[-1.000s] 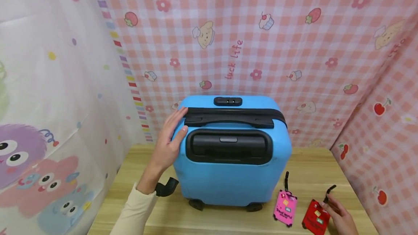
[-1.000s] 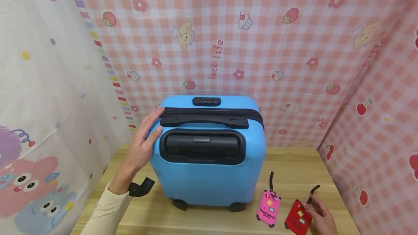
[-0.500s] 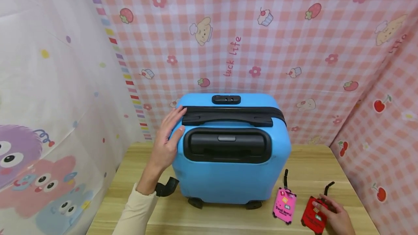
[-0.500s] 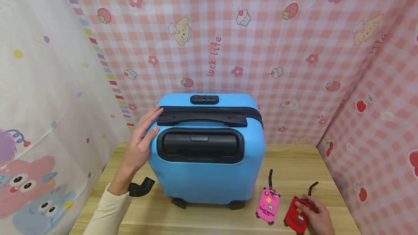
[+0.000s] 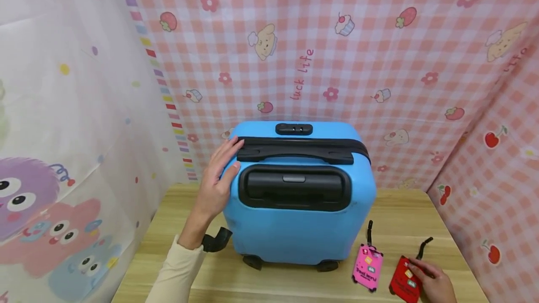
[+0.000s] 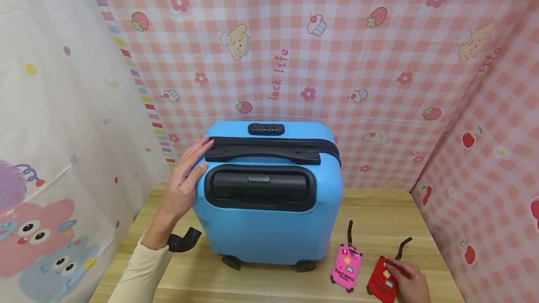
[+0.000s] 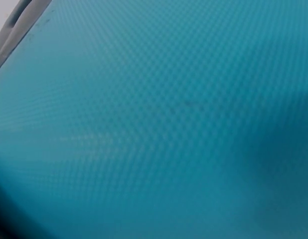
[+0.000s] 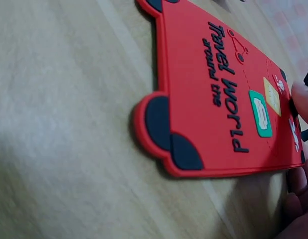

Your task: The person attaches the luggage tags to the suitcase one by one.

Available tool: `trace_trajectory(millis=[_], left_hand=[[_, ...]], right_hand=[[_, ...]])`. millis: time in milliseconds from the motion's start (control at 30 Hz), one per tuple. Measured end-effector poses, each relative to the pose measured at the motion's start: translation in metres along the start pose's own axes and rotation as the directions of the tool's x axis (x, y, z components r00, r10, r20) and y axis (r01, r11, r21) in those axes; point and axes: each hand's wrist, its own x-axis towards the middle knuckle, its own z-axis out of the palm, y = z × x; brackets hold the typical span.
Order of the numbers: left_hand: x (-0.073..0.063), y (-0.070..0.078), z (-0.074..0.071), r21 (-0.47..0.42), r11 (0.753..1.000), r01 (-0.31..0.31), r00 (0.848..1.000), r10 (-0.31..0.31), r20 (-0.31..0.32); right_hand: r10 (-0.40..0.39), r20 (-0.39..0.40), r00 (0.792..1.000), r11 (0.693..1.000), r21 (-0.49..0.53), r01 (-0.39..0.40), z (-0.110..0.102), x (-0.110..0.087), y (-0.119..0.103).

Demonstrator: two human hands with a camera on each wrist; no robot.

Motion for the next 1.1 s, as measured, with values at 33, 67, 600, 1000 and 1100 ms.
trace_trajectory(millis=[33,67,600,1000,1100], left_hand=[[0.0,0.0,0.0,0.003,1.0,0.0,1.0,0.0,0.0],[0.0,0.0,0.0,0.004,1.0,0.001,1.0,-0.001,0.0],[0.0,0.0,0.0,0.03,1.0,0.008,1.0,-0.008,0.004],[0.004,0.009,-0.003,0.007,0.999,0.032,0.999,-0.032,0.022],[0.004,0.01,-0.003,0.021,0.999,0.049,0.998,-0.049,0.027]], right_hand=[[0.002,-0.013,1.0,1.0,-0.006,-0.002,0.0,-0.001,0.0],[-0.007,-0.024,1.0,1.0,-0.002,0.007,0.0,-0.001,-0.001],[-0.057,-0.068,0.996,0.998,-0.005,0.057,-0.004,-0.003,-0.013],[-0.027,-0.044,0.999,0.998,0.061,0.03,-0.012,-0.006,-0.021],[-0.002,-0.051,0.999,0.998,0.07,0.006,-0.012,-0.005,-0.023]])
